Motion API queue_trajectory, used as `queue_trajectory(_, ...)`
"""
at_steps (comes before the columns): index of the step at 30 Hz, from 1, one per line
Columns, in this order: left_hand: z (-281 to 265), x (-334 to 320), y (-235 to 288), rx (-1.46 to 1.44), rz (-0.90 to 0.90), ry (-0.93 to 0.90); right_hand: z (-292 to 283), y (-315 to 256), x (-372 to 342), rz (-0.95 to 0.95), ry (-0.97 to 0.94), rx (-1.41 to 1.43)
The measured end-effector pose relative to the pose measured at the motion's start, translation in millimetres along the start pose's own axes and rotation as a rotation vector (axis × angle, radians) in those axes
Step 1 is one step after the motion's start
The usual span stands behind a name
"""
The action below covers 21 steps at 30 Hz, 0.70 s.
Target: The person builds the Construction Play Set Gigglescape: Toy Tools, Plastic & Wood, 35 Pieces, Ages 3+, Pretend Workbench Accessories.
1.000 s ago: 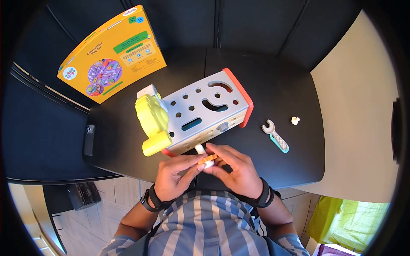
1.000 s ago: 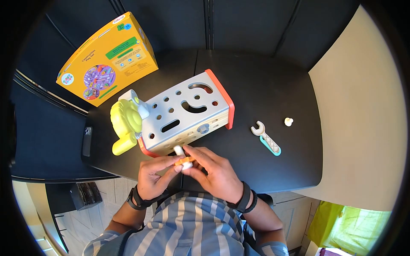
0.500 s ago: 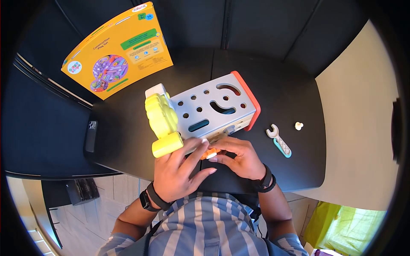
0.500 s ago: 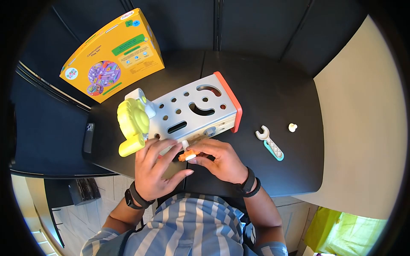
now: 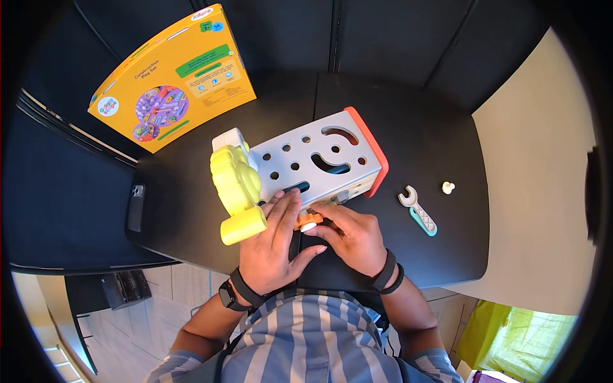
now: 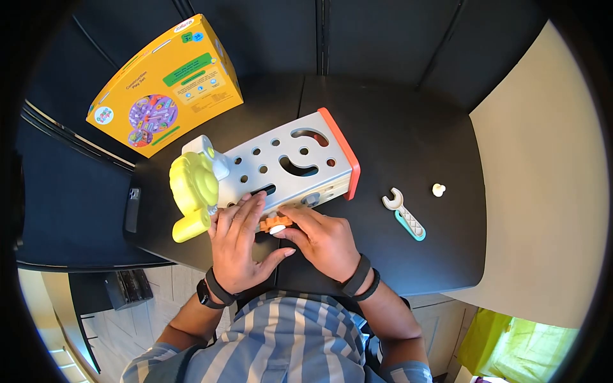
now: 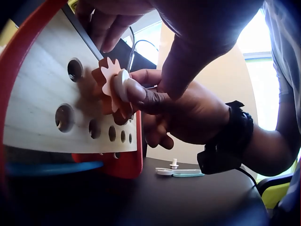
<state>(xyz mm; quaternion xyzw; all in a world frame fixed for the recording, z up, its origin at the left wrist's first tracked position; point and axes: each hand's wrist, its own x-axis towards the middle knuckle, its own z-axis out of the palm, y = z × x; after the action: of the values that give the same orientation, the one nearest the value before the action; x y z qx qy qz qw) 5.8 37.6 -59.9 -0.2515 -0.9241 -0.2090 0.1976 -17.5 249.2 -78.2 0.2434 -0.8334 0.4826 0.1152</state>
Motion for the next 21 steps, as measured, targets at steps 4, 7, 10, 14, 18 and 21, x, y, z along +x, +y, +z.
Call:
queue_trajectory(4, 0, 1, 0, -0.084, -0.013, 0.041, 0, -3, 0, 0.114, 0.034, 0.001)
queue_trajectory(7, -1, 3, 0, -0.084, -0.016, 0.035, 3, 4, 0, 0.138, 0.058, 0.004)
queue_trajectory(10, -1, 5, 2, -0.103, -0.021, 0.038, 3, 3, 0, 0.127, 0.074, -0.064)
queue_trajectory(14, 0, 6, 3, -0.128, -0.059, 0.011, -9, -7, 10, -0.116, 0.067, -0.329)
queue_trajectory(18, 3, -1, 3, -0.168, -0.089, 0.05, -22, -13, 35, -0.288, -0.126, -0.447)
queue_trajectory(21, 6, 1, 2, -0.15, -0.068, 0.088, -26, -14, 45, -0.326, -0.203, -0.483)
